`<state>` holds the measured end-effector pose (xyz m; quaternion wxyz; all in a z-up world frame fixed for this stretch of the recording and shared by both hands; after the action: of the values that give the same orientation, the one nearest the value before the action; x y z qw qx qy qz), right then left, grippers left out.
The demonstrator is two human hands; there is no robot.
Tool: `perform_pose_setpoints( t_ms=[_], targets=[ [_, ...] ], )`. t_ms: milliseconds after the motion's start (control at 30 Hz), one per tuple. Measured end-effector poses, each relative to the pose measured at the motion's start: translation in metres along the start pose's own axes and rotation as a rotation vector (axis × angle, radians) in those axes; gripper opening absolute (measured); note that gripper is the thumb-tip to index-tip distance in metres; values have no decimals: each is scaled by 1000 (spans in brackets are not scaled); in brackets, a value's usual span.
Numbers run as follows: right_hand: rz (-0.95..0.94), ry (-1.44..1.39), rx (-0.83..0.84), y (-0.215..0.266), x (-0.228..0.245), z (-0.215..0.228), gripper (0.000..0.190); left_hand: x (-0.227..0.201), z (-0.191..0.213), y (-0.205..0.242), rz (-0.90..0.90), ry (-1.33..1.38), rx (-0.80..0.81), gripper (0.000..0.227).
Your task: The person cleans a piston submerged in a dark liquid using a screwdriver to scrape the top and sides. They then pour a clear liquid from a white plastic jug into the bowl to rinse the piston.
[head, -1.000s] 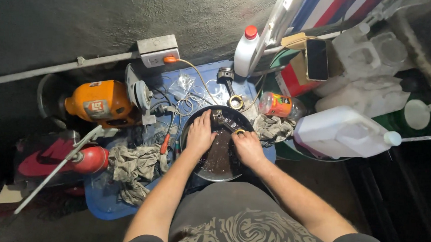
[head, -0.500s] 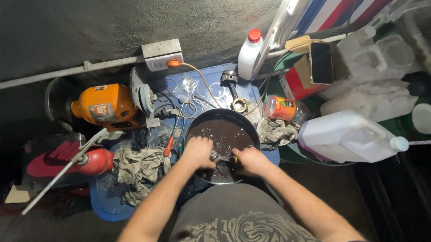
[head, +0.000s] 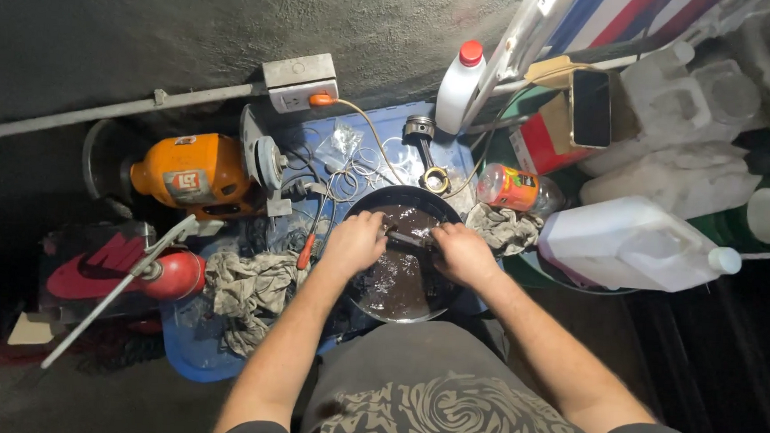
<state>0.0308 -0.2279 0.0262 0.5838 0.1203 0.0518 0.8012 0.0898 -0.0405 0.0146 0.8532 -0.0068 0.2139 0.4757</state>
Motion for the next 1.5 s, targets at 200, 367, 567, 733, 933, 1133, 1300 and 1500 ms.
perform_pose_setpoints(
  t_ms=[200,367,567,733,933,1133,1300,1500],
  targets=[
    [23,121,-162,14,29,-2,62,-10,5,16,-81,-118,-64,83],
    [12,205,-222,-3,12,-59,53,3,-42,-2,-68,-244,-197,80],
    [50,81,-56,6,25,-43,69,11,-48,-1,-8,-104,-30,57],
    [13,-159,213,20,29,-15,62,13,-35,8,159,91,229,60],
    [-130,-181,45,12,1,-6,54,12,0,2,213,167,-116,60],
    [-72,-71,-44,13,7,-16,55,1,-18,7,86,90,0,72],
    [-90,8,-101,17,20,-5,63,-15,9,17,71,32,-2,83],
    [-10,71,-139,18,36,3,60,-14,5,20,-17,-97,-168,76]
  ],
)
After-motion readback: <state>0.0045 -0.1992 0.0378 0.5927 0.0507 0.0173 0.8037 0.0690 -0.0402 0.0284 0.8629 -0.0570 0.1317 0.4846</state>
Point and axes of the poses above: each hand's wrist, its own y-axis away from the middle knuckle, its own z-axis out of the back of the hand, x = y × z, the point moved 7 cm from there along -y, towards the middle knuckle, and after that the axes turned 1 degree about z, right-handed, at the moved point
